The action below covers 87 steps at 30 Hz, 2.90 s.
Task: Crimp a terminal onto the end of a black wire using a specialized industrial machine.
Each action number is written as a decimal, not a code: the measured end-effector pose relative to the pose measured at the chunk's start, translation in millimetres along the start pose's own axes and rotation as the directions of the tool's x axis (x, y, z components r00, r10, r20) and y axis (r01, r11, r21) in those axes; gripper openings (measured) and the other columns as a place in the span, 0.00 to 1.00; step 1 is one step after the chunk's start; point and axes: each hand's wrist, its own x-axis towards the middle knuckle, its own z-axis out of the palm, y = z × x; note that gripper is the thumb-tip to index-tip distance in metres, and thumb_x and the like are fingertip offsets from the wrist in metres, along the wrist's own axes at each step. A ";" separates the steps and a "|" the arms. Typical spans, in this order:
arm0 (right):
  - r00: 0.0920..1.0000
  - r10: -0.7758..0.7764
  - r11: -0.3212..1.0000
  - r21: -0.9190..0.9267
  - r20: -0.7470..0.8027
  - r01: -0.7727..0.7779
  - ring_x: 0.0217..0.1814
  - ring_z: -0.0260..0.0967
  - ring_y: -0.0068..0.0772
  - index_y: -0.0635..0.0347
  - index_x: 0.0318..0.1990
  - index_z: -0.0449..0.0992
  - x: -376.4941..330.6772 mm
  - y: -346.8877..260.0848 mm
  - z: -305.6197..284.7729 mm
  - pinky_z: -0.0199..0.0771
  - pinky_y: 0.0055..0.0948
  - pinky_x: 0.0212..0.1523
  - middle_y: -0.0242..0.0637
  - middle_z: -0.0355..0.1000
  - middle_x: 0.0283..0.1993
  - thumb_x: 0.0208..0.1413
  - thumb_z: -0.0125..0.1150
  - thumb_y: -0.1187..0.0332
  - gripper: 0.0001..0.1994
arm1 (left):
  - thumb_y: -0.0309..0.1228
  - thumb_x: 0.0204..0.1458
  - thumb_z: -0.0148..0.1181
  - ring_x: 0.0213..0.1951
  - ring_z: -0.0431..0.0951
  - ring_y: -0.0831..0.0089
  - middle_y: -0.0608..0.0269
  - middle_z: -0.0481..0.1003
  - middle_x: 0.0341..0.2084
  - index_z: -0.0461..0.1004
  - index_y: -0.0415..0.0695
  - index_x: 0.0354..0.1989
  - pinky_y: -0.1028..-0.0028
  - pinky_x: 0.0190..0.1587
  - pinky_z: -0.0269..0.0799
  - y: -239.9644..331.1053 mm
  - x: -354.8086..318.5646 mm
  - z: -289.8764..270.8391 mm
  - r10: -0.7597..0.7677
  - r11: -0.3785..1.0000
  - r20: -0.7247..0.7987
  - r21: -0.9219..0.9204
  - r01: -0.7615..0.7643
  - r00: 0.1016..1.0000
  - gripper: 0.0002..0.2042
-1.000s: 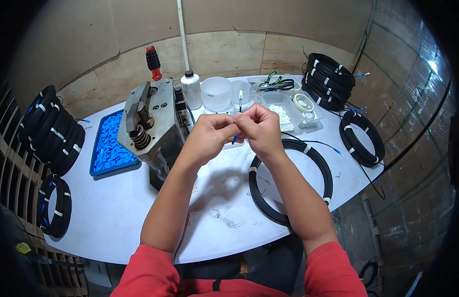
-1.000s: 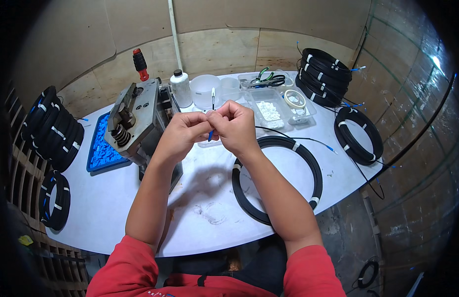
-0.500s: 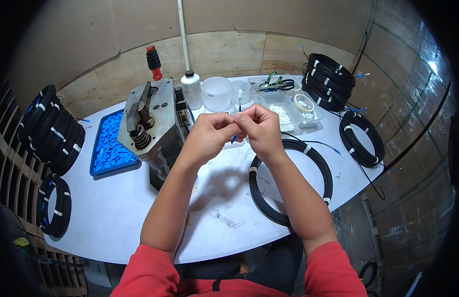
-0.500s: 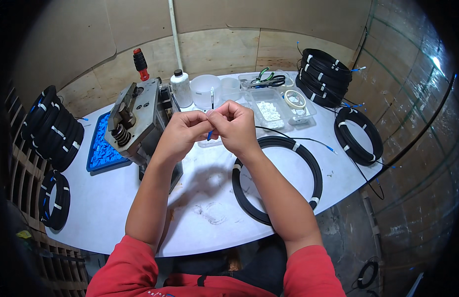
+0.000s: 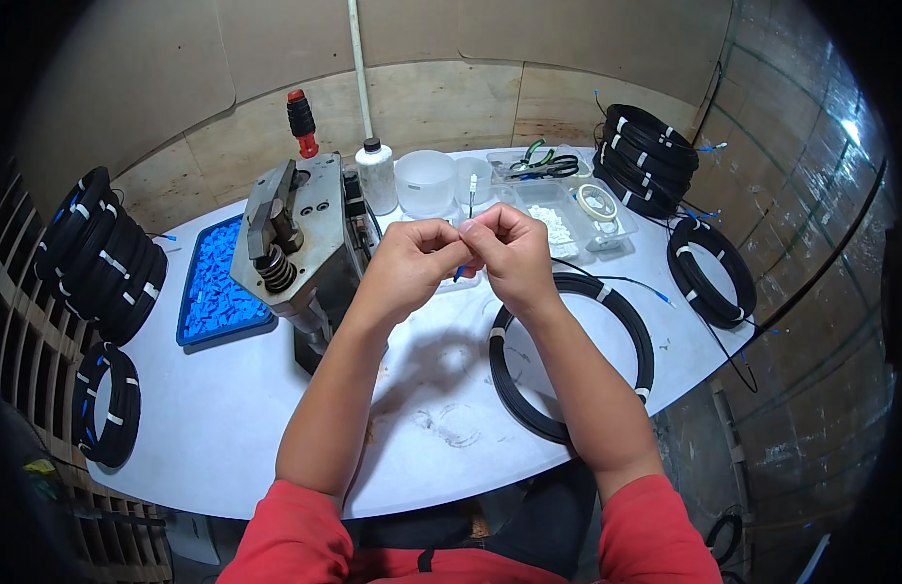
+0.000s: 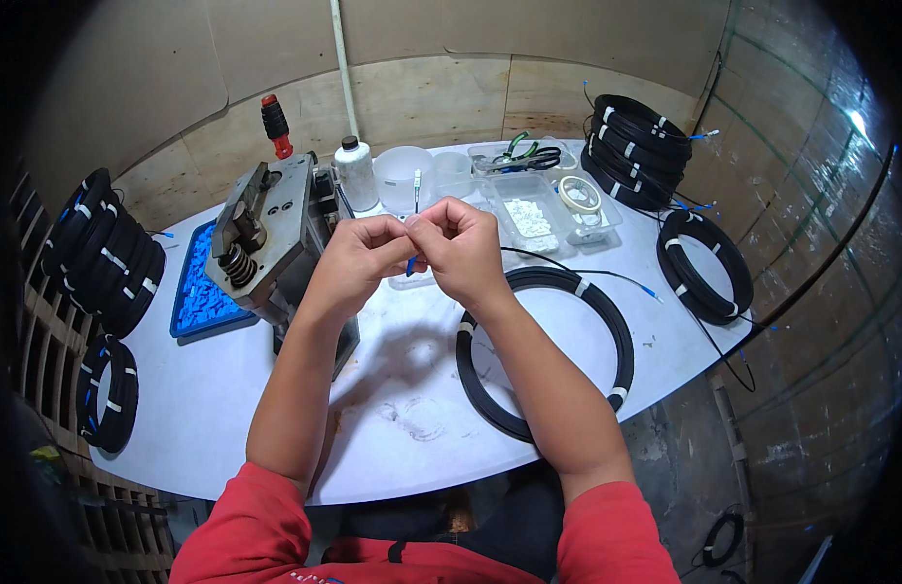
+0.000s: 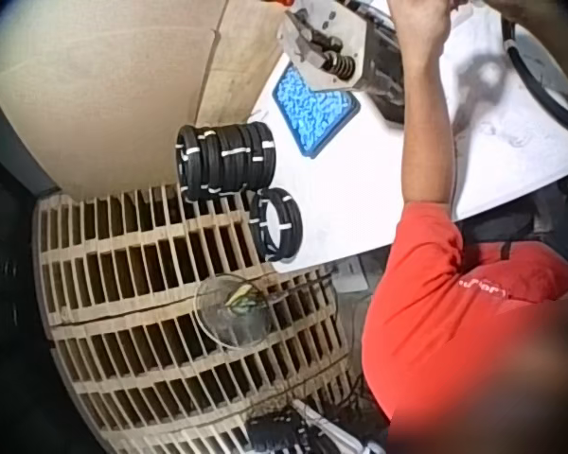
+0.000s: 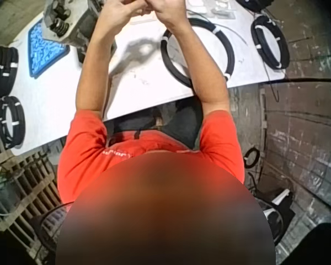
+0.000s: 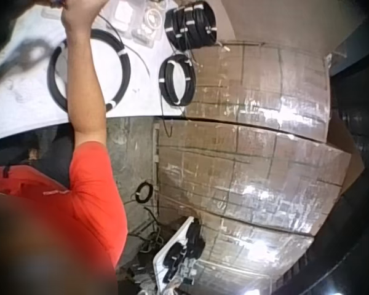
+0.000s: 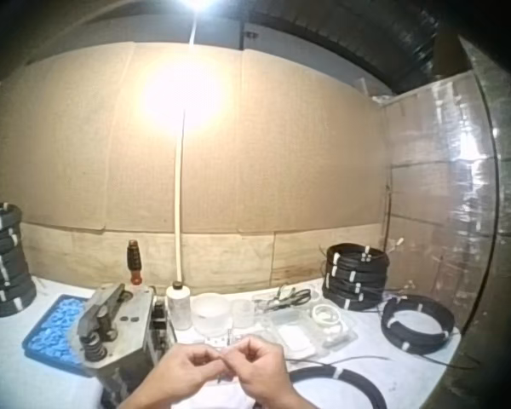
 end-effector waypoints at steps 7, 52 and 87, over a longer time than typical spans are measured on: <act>1.000 -0.005 1.000 0.008 0.031 0.005 0.23 0.72 0.20 0.66 0.32 0.77 0.2 1.2 -1.9 0.74 0.22 0.24 0.34 0.77 0.26 0.64 0.65 0.72 0.08 | 0.24 0.59 0.65 0.33 0.82 0.73 0.60 0.80 0.29 0.78 0.36 0.33 0.77 0.36 0.77 -1.5 1.1 -1.2 0.001 1.000 0.011 0.005 -0.001 1.000 0.05; 0.988 0.058 0.993 0.098 0.141 -0.072 0.26 0.72 0.20 0.65 0.30 0.77 1.9 -0.8 -9.9 0.74 0.23 0.25 0.35 0.77 0.27 0.60 0.63 0.73 0.07 | 0.26 0.53 0.67 0.29 0.83 0.75 0.58 0.81 0.23 0.80 0.33 0.26 0.77 0.32 0.76 -5.4 0.7 2.0 0.031 0.999 -0.024 0.042 -0.030 0.999 0.08; 0.956 -0.293 0.950 0.118 0.011 0.289 0.35 0.71 0.15 0.64 0.44 0.81 -1.1 1.7 3.3 0.72 0.19 0.34 0.30 0.78 0.36 0.65 0.66 0.69 0.08 | 0.27 0.55 0.69 0.30 0.85 0.74 0.55 0.84 0.27 0.82 0.33 0.31 0.74 0.36 0.82 7.5 -8.3 26.4 0.472 0.838 -0.261 0.429 -0.337 0.842 0.07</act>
